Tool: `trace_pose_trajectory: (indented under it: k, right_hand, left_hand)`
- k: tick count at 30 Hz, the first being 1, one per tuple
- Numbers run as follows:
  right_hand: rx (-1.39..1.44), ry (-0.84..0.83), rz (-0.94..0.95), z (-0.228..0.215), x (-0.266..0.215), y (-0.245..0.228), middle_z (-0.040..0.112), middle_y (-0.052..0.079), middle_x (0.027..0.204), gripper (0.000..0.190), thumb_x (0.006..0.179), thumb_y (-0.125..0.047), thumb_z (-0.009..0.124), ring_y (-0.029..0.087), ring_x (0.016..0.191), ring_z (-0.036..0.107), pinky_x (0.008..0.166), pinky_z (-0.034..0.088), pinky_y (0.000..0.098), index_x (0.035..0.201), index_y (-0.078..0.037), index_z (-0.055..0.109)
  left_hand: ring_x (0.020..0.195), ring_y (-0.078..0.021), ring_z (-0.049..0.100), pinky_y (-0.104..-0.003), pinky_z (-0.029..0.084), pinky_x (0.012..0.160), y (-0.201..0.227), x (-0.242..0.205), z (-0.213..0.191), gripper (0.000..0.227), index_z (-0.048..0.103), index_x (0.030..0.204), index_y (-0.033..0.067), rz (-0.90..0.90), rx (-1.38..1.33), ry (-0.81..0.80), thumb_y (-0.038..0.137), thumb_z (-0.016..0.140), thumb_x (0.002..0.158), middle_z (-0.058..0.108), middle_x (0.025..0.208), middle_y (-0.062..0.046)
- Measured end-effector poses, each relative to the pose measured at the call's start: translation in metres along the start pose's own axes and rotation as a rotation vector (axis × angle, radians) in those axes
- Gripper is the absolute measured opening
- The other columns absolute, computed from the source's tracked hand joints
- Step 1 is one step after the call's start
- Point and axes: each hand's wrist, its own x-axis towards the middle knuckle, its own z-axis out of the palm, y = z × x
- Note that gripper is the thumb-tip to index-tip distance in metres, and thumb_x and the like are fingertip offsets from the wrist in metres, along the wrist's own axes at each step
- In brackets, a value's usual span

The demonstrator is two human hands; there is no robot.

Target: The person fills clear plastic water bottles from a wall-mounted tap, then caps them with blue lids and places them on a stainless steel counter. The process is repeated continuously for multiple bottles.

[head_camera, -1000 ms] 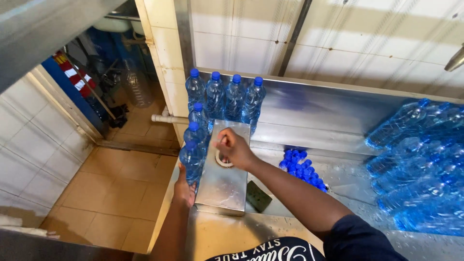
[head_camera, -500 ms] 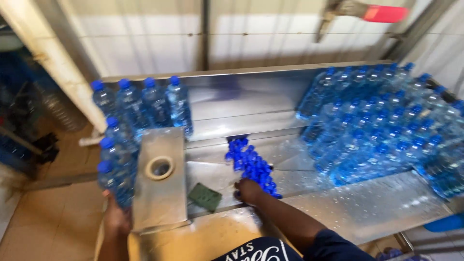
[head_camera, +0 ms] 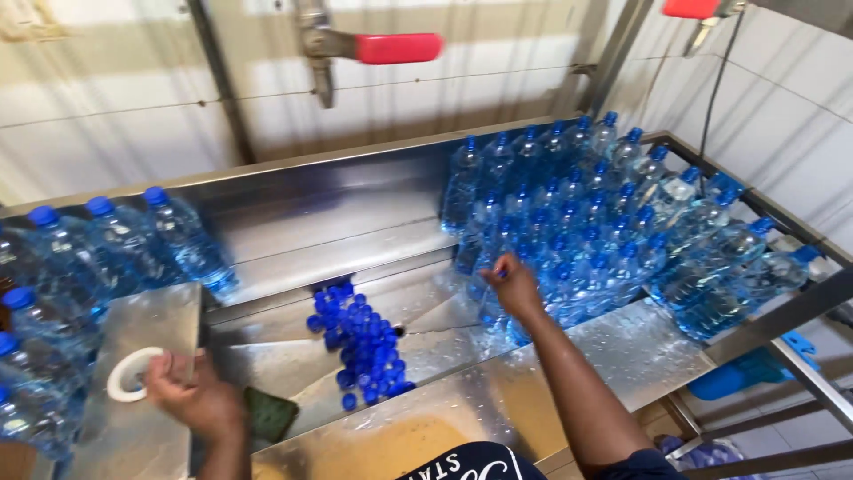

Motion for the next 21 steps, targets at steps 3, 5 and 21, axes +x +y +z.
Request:
trace_pose_trajectory:
  k: [3,5,21]
  right_hand:
    - [-0.547,-0.030,-0.027,-0.083,0.021,0.001,0.071,0.024,0.137,0.043,0.107,-0.033,0.067,0.051,0.106,0.073,0.080,0.056,0.0630,0.143,-0.011,0.057]
    - [-0.642,-0.115,-0.018,-0.103,0.029,0.002,0.063,0.026,0.141,0.040,0.112,-0.036,0.058,0.054,0.103,0.073,0.081,0.058,0.0654,0.141,-0.009,0.057]
    - [-0.722,-0.220,-0.362,-0.112,0.007,0.043,0.070,0.014,0.106,0.021,0.110,-0.031,0.060,0.037,0.067,0.065,0.056,0.047,0.0522,0.105,-0.012,0.068]
  left_hand:
    - [0.110,-0.0281,0.068,-0.038,0.056,0.103,0.034,-0.047,0.048,0.032,0.067,0.138,0.0010,-0.190,-0.075,-0.136,0.003,0.075,0.106,0.053,0.143,-0.020]
    - [0.113,-0.0263,0.069,-0.038,0.055,0.101,0.070,-0.066,0.065,0.028,0.070,0.135,0.0077,-0.348,-0.041,-0.218,0.010,0.074,0.106,0.054,0.148,-0.016]
    - [0.094,-0.0227,0.065,-0.037,0.049,0.092,0.132,-0.102,0.080,0.026,0.079,0.127,0.0172,-0.790,0.098,-0.554,0.031,0.076,0.105,0.079,0.115,-0.004]
